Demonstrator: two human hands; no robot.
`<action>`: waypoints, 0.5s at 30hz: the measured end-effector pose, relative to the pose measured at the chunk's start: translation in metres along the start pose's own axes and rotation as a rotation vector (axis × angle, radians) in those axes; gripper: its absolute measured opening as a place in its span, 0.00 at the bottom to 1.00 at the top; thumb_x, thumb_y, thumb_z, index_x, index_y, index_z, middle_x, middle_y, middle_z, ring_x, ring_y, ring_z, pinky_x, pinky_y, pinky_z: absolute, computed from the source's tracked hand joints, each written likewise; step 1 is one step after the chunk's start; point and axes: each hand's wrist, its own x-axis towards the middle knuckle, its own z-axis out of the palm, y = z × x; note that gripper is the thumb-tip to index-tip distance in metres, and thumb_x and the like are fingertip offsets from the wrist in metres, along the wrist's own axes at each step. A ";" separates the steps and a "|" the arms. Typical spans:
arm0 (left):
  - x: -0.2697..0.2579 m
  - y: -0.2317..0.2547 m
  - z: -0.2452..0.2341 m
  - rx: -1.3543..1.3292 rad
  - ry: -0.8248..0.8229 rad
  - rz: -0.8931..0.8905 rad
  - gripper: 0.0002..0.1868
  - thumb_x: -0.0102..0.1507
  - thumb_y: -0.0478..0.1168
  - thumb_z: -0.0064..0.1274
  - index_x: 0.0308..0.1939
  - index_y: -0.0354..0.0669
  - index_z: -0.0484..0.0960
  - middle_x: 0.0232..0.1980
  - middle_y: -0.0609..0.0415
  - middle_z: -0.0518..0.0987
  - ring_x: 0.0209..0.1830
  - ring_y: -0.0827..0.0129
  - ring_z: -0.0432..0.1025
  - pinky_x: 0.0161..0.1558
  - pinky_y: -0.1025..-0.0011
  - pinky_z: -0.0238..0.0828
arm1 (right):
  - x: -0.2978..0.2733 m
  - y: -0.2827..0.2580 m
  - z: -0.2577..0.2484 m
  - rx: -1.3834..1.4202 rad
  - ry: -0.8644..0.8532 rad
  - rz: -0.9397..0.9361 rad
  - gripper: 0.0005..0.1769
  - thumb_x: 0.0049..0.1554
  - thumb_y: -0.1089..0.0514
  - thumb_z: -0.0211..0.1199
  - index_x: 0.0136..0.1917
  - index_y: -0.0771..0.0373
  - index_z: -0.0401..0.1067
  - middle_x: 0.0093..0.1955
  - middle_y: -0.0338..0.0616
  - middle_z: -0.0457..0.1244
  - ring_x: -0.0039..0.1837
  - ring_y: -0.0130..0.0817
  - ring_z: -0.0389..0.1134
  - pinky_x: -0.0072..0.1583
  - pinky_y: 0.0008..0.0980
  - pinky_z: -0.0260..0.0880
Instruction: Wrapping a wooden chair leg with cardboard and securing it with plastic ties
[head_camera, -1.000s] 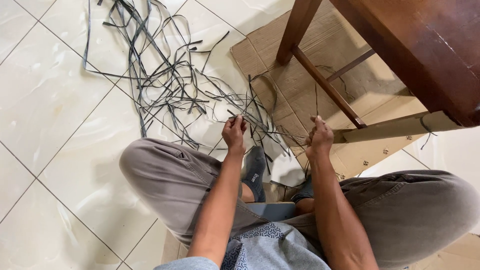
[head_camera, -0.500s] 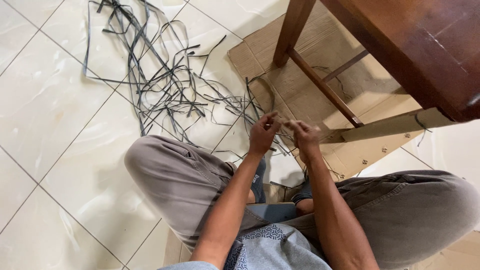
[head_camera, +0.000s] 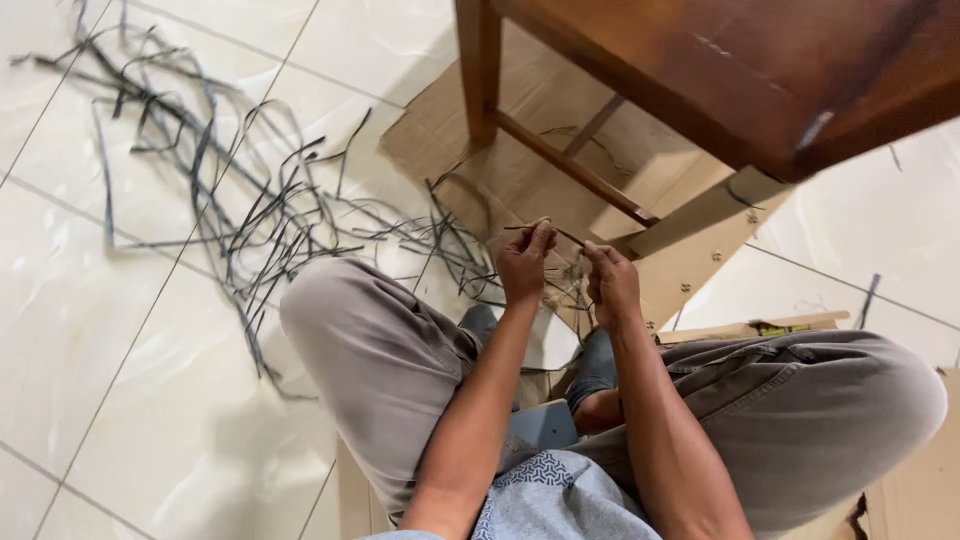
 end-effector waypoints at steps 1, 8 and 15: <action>-0.006 -0.001 0.011 0.006 -0.020 -0.003 0.07 0.65 0.43 0.63 0.42 0.45 0.88 0.35 0.53 0.86 0.34 0.76 0.79 0.39 0.80 0.72 | 0.002 -0.002 -0.006 0.011 0.016 -0.007 0.07 0.60 0.55 0.68 0.43 0.60 0.76 0.21 0.26 0.43 0.22 0.14 0.42 0.26 0.17 0.42; -0.034 -0.011 0.081 0.047 -0.172 -0.003 0.14 0.66 0.38 0.58 0.56 0.46 0.85 0.45 0.51 0.86 0.42 0.73 0.78 0.46 0.74 0.74 | 0.012 -0.010 -0.071 0.356 0.513 -0.005 0.08 0.57 0.55 0.67 0.39 0.54 0.71 0.24 0.24 0.40 0.26 0.15 0.41 0.30 0.19 0.41; -0.018 -0.058 0.132 -0.070 -0.356 -0.020 0.19 0.69 0.42 0.57 0.64 0.45 0.80 0.51 0.46 0.84 0.51 0.69 0.78 0.55 0.64 0.77 | 0.011 -0.020 -0.116 0.453 0.782 -0.015 0.11 0.54 0.54 0.68 0.38 0.51 0.66 0.24 0.24 0.44 0.24 0.15 0.46 0.27 0.18 0.42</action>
